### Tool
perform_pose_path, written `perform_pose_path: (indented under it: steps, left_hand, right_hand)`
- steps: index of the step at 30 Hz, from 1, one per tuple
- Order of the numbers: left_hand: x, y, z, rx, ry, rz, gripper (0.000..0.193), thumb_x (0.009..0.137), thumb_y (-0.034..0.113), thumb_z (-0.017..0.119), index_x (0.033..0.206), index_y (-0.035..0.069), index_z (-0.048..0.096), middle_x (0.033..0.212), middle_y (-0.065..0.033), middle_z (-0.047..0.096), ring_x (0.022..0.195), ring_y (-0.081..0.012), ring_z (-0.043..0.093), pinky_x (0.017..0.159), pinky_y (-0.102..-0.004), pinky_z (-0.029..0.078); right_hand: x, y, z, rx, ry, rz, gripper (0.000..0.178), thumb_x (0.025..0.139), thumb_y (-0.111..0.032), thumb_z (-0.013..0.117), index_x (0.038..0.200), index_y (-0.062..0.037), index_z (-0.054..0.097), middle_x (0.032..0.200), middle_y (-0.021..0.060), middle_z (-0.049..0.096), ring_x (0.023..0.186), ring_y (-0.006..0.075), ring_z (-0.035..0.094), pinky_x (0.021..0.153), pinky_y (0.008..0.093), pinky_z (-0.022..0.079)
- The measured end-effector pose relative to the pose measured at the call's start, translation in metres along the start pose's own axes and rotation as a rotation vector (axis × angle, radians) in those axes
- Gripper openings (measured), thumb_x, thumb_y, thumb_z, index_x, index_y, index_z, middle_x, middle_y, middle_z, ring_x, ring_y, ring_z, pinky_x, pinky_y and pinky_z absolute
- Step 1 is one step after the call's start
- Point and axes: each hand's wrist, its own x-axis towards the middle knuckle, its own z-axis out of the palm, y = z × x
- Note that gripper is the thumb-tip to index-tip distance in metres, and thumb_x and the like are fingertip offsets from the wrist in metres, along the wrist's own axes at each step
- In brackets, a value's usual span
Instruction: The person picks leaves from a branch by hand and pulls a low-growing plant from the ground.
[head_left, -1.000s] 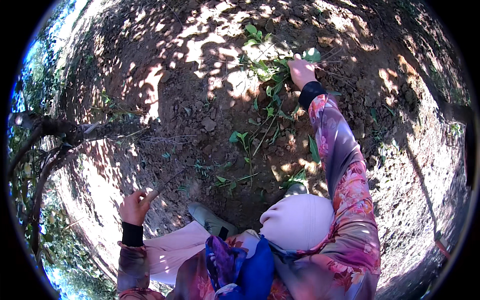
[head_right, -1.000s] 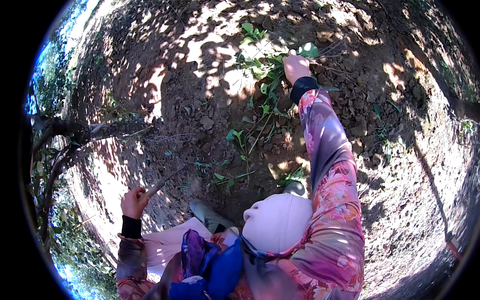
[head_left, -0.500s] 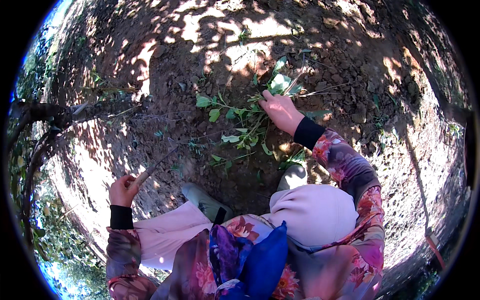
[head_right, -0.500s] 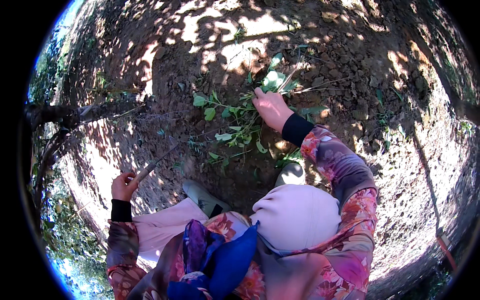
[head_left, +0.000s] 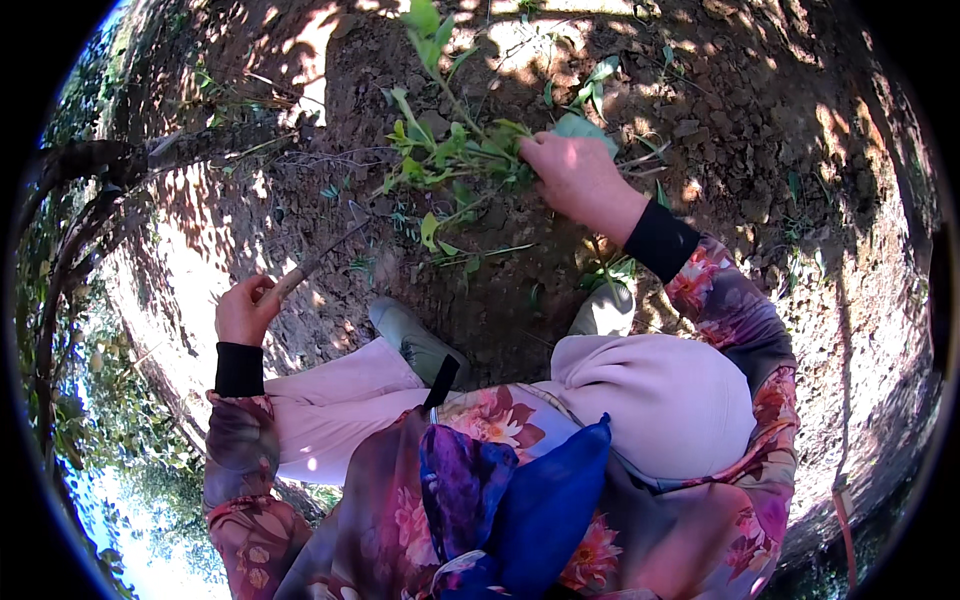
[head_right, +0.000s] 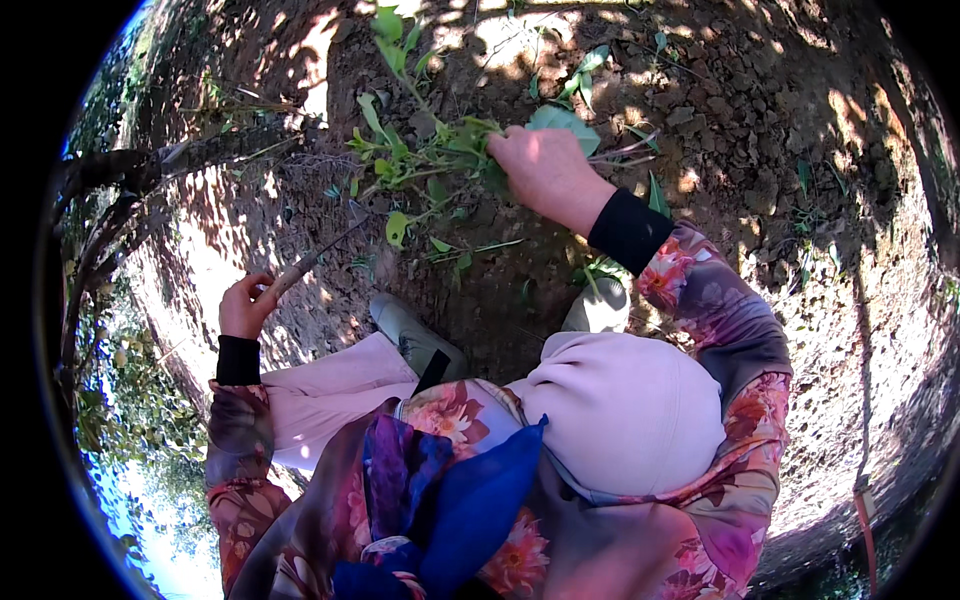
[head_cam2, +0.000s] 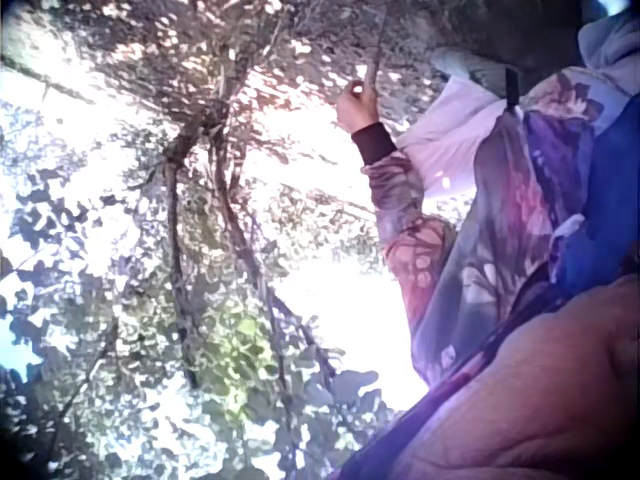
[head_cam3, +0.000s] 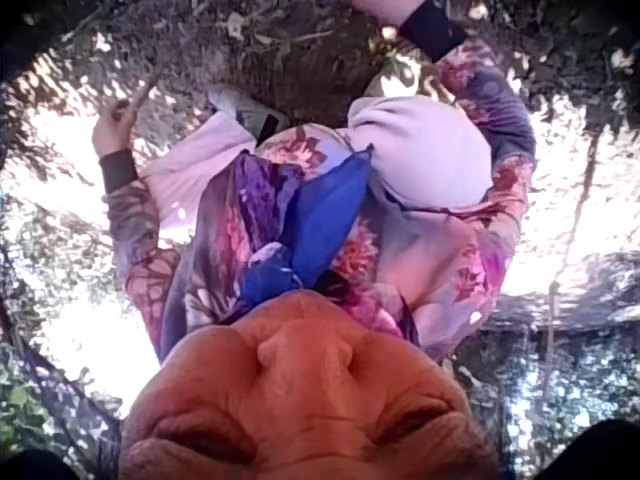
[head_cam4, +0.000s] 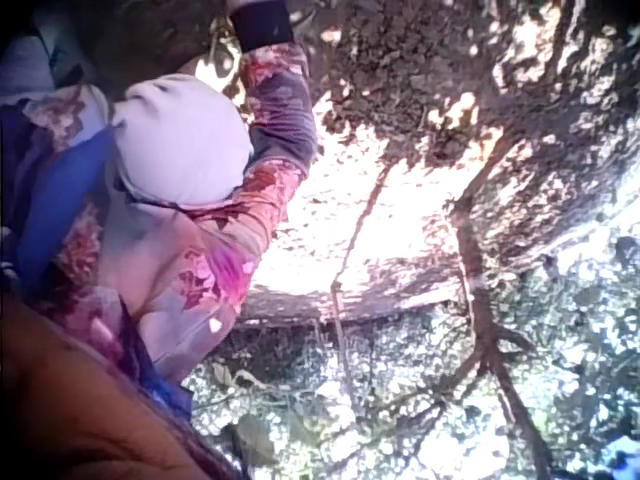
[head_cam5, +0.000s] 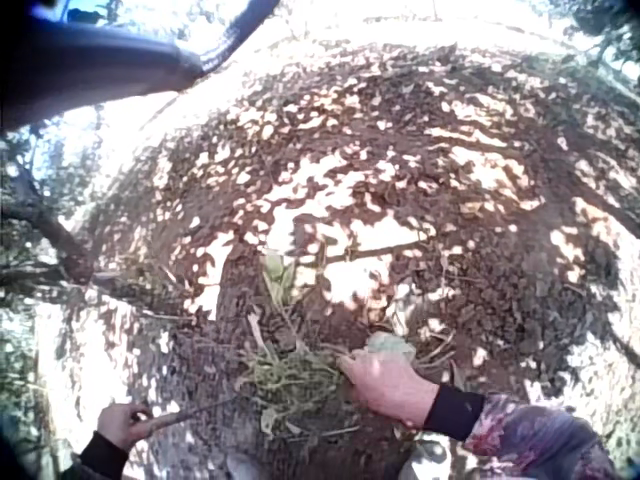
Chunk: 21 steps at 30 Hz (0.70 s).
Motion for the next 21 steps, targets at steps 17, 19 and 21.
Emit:
perform_pose_path:
  steps: [17,19,21]
  left_hand:
    - [0.007,0.007,-0.002,0.081,0.026,-0.018,0.024,0.073,0.026,0.074,0.092,0.011,0.07,0.065,-0.0047,0.067,0.063,-0.0181,0.067,0.059,-0.0304,0.05]
    - [0.006,0.005,0.0,0.07,0.027,-0.026,0.024,0.073,0.027,0.074,0.09,0.01,0.07,0.065,-0.0048,0.067,0.062,-0.0174,0.067,0.059,-0.03,0.05]
    - [0.004,0.008,-0.004,0.047,0.024,-0.037,0.024,0.074,0.028,0.074,0.089,0.01,0.07,0.065,-0.0047,0.068,0.062,-0.0164,0.067,0.058,-0.0296,0.05]
  right_hand:
    - [-0.036,-0.012,0.101,0.005,-0.293,-0.062,0.008,0.074,-0.008,0.059,0.079,-0.0055,0.065,0.081,0.0125,0.06,0.072,0.0291,0.065,0.059,0.0402,0.051]
    - [0.001,0.01,0.052,-0.028,-0.097,0.043,0.007,0.074,-0.007,0.058,0.078,-0.0054,0.064,0.08,0.0129,0.06,0.071,0.0299,0.065,0.059,0.0407,0.051]
    - [0.035,0.041,0.022,-0.012,0.202,0.094,0.006,0.073,-0.005,0.058,0.078,-0.0046,0.062,0.081,0.0141,0.06,0.072,0.0314,0.064,0.059,0.0411,0.05]
